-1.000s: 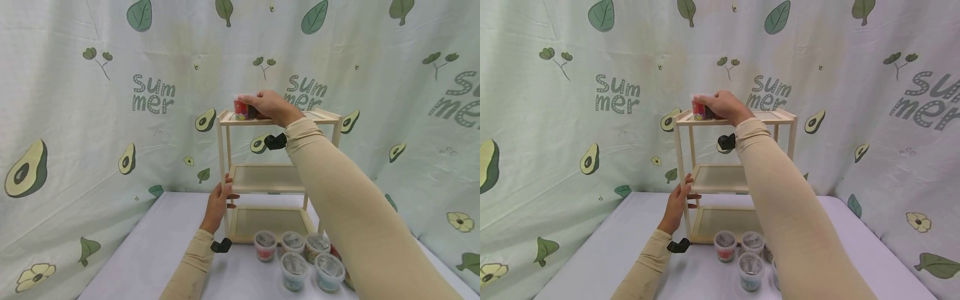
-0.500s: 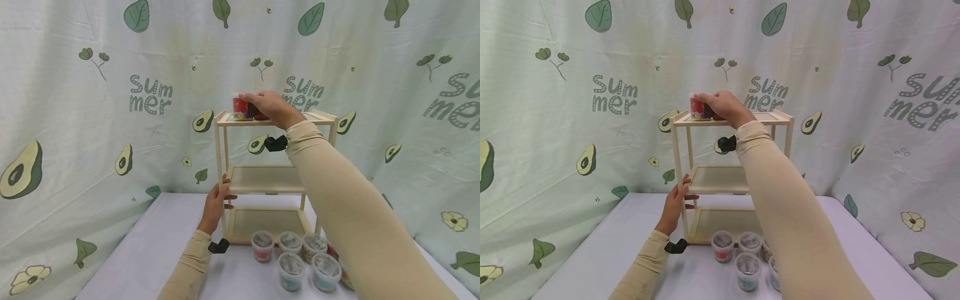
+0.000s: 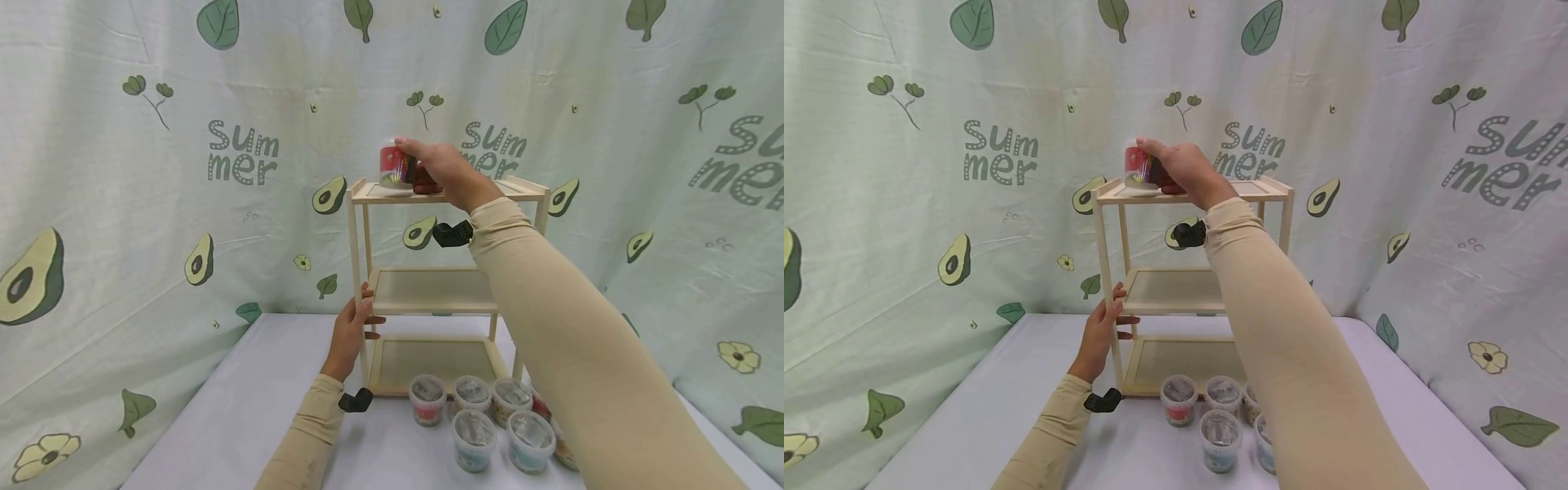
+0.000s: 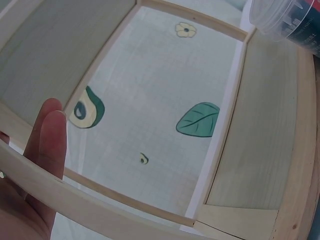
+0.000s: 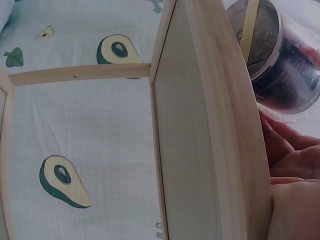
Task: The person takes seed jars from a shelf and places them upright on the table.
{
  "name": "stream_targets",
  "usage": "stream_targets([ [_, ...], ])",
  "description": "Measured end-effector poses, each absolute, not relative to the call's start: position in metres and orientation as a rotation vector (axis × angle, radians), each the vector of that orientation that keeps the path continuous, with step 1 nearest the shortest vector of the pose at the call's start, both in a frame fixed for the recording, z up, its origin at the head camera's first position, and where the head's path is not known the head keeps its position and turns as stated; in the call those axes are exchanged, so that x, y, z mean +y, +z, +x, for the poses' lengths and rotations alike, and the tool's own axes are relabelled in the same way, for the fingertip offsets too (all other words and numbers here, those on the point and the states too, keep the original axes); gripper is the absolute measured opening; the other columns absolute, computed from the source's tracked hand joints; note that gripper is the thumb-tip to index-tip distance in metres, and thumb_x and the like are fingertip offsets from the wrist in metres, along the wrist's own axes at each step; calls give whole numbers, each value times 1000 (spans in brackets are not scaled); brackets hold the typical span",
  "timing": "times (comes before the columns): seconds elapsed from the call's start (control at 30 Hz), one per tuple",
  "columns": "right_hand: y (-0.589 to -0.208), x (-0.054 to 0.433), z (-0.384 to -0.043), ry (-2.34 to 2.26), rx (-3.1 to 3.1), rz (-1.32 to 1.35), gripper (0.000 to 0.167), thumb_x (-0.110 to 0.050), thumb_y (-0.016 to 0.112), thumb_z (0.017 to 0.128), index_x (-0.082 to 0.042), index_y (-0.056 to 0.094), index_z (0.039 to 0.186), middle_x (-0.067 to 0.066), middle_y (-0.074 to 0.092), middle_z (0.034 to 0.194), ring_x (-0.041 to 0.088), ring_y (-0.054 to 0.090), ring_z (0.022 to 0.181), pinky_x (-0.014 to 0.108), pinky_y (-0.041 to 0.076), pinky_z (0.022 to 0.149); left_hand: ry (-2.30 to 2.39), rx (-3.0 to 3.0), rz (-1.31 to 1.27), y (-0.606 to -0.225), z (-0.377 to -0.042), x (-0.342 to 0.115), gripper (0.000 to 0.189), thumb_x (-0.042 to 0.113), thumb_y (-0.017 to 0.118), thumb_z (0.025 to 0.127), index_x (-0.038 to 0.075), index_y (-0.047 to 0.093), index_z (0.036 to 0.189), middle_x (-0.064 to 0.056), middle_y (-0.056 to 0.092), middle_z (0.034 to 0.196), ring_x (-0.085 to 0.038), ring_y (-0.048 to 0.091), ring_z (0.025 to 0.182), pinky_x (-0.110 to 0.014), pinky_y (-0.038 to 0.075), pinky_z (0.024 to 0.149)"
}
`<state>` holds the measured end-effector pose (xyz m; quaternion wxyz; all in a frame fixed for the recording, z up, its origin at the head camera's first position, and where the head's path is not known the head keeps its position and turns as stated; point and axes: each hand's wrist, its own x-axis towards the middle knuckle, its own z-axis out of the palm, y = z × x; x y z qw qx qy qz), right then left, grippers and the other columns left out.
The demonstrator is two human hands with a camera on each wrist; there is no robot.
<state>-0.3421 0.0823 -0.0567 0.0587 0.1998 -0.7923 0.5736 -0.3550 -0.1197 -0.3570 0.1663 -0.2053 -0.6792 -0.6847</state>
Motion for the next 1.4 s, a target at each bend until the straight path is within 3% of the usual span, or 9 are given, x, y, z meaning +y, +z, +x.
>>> stream_targets([
  [0.3,-59,80,-340,1738,-2332,694,62,-62,59,93,-8,60,122,12,64,113,25,60,95,36,52,88,-1928,-1901,-577,-359,-356,-120,51,48,51,103,16,53,144,-7,47,150,-36,69,98,-38,59,65],
  [0.7,-64,83,-327,1718,-2085,787,56,-59,57,96,-6,63,114,12,67,111,28,65,98,37,58,82,-1946,-1889,-581,-363,-357,-120,47,47,53,103,17,56,139,0,46,152,-40,68,100,-37,58,64],
  [0.93,-71,92,-307,1770,-1967,871,52,-53,56,98,-6,62,120,16,65,113,32,64,97,39,59,80,-1934,-1896,-616,-360,-358,-119,48,47,53,103,17,55,140,-4,47,151,-31,70,97,-38,59,65],
  [1.17,-94,102,-285,1726,-1932,963,53,-51,51,100,-6,58,127,16,63,117,34,64,99,36,58,80,-1920,-1921,-587,-361,-359,-118,47,50,53,102,21,56,139,2,49,149,-27,70,96,-39,59,66],
  [1.4,-130,110,-271,1716,-1930,998,49,-43,47,102,-3,54,130,15,62,119,33,64,99,32,57,82,-1906,-1935,-588,-361,-357,-120,50,51,53,102,22,55,142,-3,52,146,-33,69,98,-40,58,67],
])
